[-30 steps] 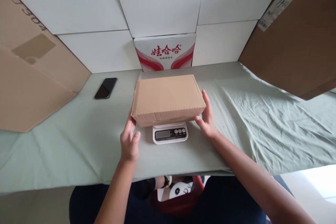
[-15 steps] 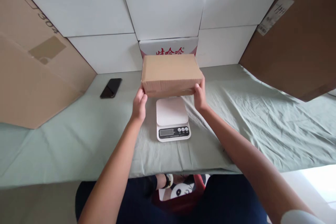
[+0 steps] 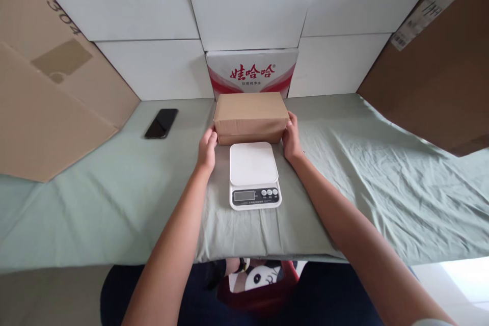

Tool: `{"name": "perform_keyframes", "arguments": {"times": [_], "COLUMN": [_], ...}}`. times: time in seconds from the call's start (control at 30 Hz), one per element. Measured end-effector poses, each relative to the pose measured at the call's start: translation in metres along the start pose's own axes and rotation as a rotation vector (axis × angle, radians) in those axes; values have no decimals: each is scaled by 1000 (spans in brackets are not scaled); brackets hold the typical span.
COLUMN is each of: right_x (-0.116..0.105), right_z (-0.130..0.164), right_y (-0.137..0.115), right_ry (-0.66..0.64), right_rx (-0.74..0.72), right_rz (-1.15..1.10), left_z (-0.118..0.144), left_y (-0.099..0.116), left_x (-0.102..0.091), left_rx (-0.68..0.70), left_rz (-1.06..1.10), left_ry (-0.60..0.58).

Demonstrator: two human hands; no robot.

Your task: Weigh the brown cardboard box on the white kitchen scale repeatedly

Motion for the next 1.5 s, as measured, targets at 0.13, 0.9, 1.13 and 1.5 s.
{"name": "perform_keyframes", "arguments": {"times": [0.13,0.9,1.13,1.5], "right_x": [-2,8,-19,-21], "right_z": [0,38,96,127], "right_y": [6,-38,-46,-62], "right_ry": [3,-157,-176,-223], "right_rx": [38,-335,-319,-282], "right_rz": [-8,311,314,391], "left_z": [1,50,129,153], "left_y": [-2,49,63,56], "left_x": [-8,-1,-2,-13], "left_rx": [-3,219,181,43], "left_rz": [0,-96,-87,-75], "left_ry": [67,0,-45,-25]}}
Point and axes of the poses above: each hand's wrist, its own z-axis away from the middle knuckle, its own x-axis out of the palm, y = z × x, the point moved 9 cm from there along -z, towards the middle knuckle, and after that the axes turned 3 degrees about z, right-handed, at the moved point
